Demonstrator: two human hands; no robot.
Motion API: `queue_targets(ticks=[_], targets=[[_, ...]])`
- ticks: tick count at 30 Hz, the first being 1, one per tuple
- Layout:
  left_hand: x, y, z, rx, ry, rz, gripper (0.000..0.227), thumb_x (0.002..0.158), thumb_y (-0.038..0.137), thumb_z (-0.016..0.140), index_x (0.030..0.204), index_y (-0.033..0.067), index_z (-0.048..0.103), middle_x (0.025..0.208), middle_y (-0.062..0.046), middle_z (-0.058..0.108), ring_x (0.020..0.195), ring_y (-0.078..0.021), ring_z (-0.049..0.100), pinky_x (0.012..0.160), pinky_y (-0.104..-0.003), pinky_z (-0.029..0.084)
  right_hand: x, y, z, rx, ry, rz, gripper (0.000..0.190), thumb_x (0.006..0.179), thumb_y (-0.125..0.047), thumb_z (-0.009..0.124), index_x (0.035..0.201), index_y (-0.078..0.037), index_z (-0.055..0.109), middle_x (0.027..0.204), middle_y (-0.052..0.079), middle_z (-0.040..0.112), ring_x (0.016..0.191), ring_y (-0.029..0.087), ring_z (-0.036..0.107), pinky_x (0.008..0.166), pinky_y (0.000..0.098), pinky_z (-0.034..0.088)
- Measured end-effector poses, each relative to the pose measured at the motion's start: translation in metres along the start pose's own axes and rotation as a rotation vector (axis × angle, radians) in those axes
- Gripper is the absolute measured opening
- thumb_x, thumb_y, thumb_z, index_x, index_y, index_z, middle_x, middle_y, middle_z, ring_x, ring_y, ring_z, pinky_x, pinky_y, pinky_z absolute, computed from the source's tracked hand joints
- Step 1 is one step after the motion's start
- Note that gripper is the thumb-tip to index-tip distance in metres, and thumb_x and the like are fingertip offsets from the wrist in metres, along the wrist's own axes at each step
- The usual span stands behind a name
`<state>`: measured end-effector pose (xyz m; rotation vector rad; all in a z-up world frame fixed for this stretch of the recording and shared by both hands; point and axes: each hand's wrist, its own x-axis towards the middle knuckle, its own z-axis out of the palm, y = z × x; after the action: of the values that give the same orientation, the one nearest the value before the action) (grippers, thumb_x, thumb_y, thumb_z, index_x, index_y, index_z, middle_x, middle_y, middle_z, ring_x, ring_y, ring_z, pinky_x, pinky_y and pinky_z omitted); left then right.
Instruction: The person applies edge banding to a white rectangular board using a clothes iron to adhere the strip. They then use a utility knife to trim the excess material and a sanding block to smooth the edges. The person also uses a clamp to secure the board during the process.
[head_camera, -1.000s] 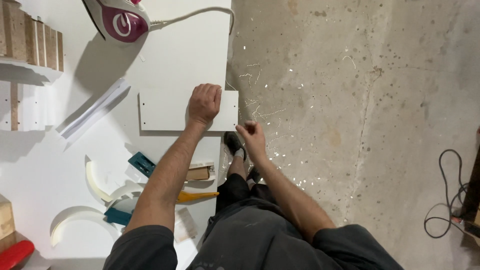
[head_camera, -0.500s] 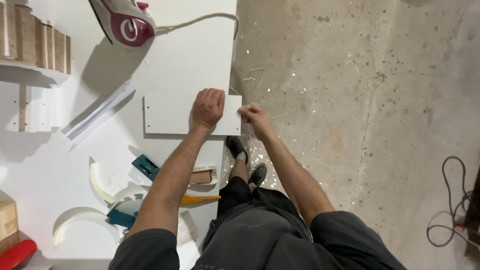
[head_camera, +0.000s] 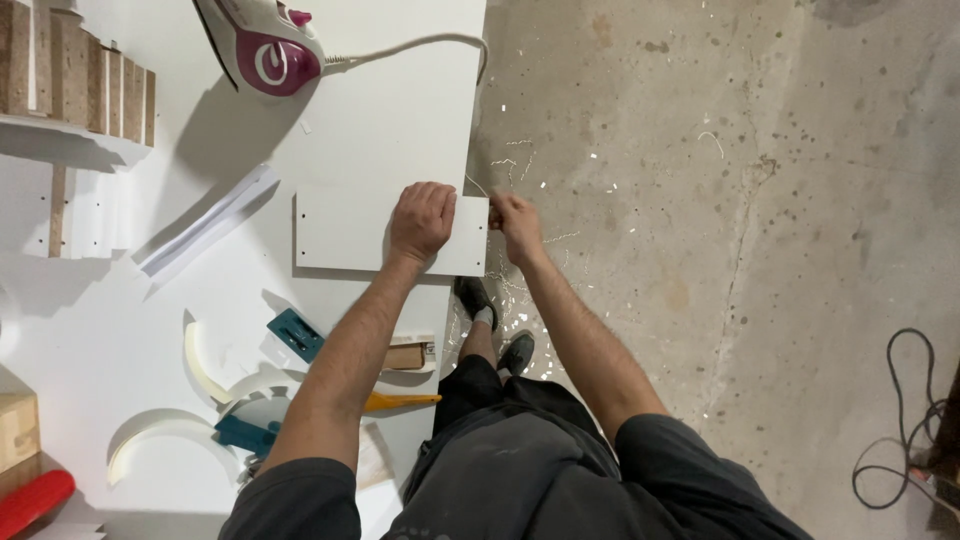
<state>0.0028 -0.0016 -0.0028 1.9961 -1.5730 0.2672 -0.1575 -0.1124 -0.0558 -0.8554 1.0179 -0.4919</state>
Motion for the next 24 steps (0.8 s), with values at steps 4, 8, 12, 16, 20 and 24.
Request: queue_targets(ticks=[4,8,12,16,20,24], targets=[[-0.001,-0.001,0.004,-0.009,0.004,-0.009,0.024,0.109,0.032,0.048,0.097,0.0177,0.065,0.081,0.0,0.059,0.081,-0.0197,0.066,0.082,-0.034,0.053,-0.028,-0.026,0.034,-0.015,0.027,0.057,0.045,0.1,-0.051,0.063,0.096,-0.007,0.064,0.072,0.001,0.061,0.064,0.01,0.063,0.054,0.0195,0.053],[-0.002,0.001,0.001,0.002,0.005,-0.014,0.025,0.109,0.032,0.048,0.098,0.0171,0.065,0.081,0.0,0.058,0.082,-0.0196,0.067,0.081,-0.034,0.053,-0.073,-0.037,0.055,-0.509,-0.015,-0.049,0.057,0.105,-0.055,0.052,0.106,-0.001,0.068,0.094,0.022,0.07,0.095,0.034,0.067,0.076,0.045,0.055],[-0.004,-0.003,0.006,0.034,0.012,-0.003,0.022,0.107,0.032,0.051,0.097,0.0168,0.064,0.08,0.0,0.058,0.079,-0.0207,0.065,0.079,-0.034,0.053,-0.101,0.023,0.014,-0.679,-0.182,-0.081,0.052,0.11,-0.047,0.047,0.111,-0.001,0.071,0.107,0.025,0.073,0.118,0.038,0.065,0.098,0.0514,0.051],[-0.005,-0.004,0.011,0.045,0.046,0.001,0.022,0.106,0.031,0.051,0.096,0.0163,0.064,0.079,-0.002,0.057,0.079,-0.023,0.065,0.076,-0.036,0.053,-0.109,0.015,-0.034,-0.541,-0.743,0.12,0.031,0.108,-0.022,0.054,0.087,-0.004,0.069,0.067,0.015,0.072,0.061,0.026,0.074,0.066,0.0387,0.06],[-0.003,-0.005,0.016,0.003,0.107,-0.011,0.02,0.101,0.026,0.057,0.087,0.0161,0.065,0.078,-0.002,0.061,0.077,-0.023,0.067,0.075,-0.035,0.055,-0.069,-0.001,-0.02,-0.18,-0.397,0.262,0.026,0.097,-0.025,0.072,0.105,-0.001,0.065,0.082,0.009,0.062,0.074,0.021,0.069,0.073,0.0361,0.06],[0.007,0.004,-0.02,-0.11,0.227,-0.075,0.01,0.098,0.021,0.068,0.095,0.0132,0.072,0.094,-0.004,0.072,0.09,-0.0224,0.073,0.081,-0.034,0.057,-0.042,-0.005,0.007,-0.252,-0.378,0.279,0.052,0.091,-0.031,0.085,0.125,0.003,0.066,0.11,0.022,0.072,0.099,0.034,0.072,0.086,0.0506,0.057]])
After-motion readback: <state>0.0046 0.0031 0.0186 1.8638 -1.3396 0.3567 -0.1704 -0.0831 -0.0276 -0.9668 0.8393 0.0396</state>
